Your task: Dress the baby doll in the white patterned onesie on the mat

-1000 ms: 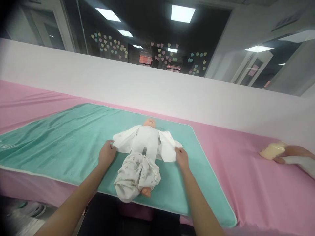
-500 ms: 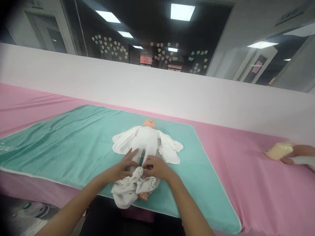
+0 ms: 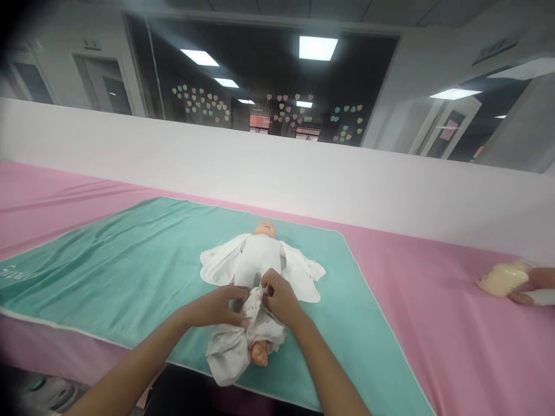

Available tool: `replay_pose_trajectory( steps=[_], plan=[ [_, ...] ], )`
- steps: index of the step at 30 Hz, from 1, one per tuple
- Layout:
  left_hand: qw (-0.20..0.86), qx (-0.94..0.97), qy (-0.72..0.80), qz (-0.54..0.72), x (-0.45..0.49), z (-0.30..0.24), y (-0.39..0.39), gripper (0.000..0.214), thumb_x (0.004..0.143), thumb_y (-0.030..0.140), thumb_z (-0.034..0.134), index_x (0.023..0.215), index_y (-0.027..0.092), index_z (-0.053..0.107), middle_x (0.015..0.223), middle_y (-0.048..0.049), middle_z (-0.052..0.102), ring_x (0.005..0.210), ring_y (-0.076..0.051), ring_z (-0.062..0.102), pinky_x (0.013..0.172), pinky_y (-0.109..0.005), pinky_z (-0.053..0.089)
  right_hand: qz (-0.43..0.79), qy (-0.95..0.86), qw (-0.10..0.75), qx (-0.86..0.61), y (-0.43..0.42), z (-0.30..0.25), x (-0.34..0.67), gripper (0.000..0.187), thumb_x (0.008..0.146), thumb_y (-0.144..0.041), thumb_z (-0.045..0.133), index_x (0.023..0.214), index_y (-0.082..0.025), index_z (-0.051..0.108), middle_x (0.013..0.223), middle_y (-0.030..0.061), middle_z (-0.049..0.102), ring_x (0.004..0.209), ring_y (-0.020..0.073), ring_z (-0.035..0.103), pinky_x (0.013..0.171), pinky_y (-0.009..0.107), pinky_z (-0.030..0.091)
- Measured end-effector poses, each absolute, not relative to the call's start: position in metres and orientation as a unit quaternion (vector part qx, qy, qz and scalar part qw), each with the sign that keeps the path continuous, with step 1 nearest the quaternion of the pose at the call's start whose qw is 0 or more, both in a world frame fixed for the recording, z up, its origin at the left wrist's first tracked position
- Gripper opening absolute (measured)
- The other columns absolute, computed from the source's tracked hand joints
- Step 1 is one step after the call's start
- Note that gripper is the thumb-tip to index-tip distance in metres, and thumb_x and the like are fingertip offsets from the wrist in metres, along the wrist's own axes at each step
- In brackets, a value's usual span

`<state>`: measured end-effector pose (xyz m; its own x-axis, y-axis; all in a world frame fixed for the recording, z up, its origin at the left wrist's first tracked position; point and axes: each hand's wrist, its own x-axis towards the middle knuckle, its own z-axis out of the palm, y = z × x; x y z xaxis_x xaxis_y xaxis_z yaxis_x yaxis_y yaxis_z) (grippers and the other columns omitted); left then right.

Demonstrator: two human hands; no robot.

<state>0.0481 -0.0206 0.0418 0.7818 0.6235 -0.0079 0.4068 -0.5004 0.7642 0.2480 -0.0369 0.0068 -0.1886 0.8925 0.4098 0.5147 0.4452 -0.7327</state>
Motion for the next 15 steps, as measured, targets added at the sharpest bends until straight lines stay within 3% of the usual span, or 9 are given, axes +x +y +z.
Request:
replay_pose_trajectory(
  steps=[2,5,8,10,15],
  plan=[
    [0.386,0.853,0.325,0.134,0.05,0.043,-0.021,0.034,0.062,0.048,0.065,0.073,0.017,0.056,0.072,0.0034,0.053,0.069,-0.013,0.045,0.059,-0.023,0.03,0.218,-0.725,0.444,-0.48,-0.038,0.006,0.247,0.018,0.061,-0.009,0.051,0.065,-0.02,0.036,0.068,-0.0053,0.037,0.06,0.0091,0.033,0.054,0.022,0.027],
    [0.419,0.83,0.334,0.155,0.047,0.038,-0.019,0.025,0.064,0.039,0.064,0.074,0.017,0.057,0.07,0.0032,0.053,0.068,-0.013,0.046,0.058,-0.023,0.031,0.276,-0.724,0.394,-0.495,-0.044,0.005,0.252,0.019,0.063,-0.011,0.054,0.066,-0.02,0.037,0.063,-0.0064,0.036,0.057,0.0085,0.032,0.052,0.022,0.025],
    [0.476,0.792,0.322,0.207,0.039,0.028,-0.01,0.022,0.066,0.026,0.059,0.087,0.018,0.061,0.087,-0.0008,0.061,0.082,-0.018,0.054,0.068,-0.025,0.039,0.363,-0.732,0.307,-0.487,-0.05,0.005,0.263,0.017,0.067,-0.02,0.058,0.069,-0.02,0.041,0.061,-0.0068,0.035,0.057,0.0084,0.031,0.051,0.021,0.024],
    [0.455,0.776,0.344,0.269,0.035,0.018,-0.001,0.025,0.067,0.019,0.053,0.091,0.019,0.061,0.096,-0.0023,0.063,0.089,-0.019,0.056,0.075,-0.027,0.042,0.385,-0.728,0.289,-0.488,-0.051,0.003,0.27,0.017,0.071,-0.024,0.056,0.068,-0.019,0.04,0.062,-0.0062,0.034,0.058,0.0084,0.031,0.052,0.021,0.024],
    [0.313,0.792,0.367,0.373,0.039,-0.004,0.024,0.015,0.06,0.005,0.045,0.066,0.019,0.048,0.115,-0.0046,0.057,0.106,-0.02,0.051,0.087,-0.031,0.041,0.314,-0.706,0.344,-0.534,-0.046,-0.018,0.28,0.01,0.07,-0.016,0.045,0.068,-0.02,0.036,0.062,-0.0052,0.033,0.06,0.01,0.032,0.054,0.022,0.025]
  ],
)
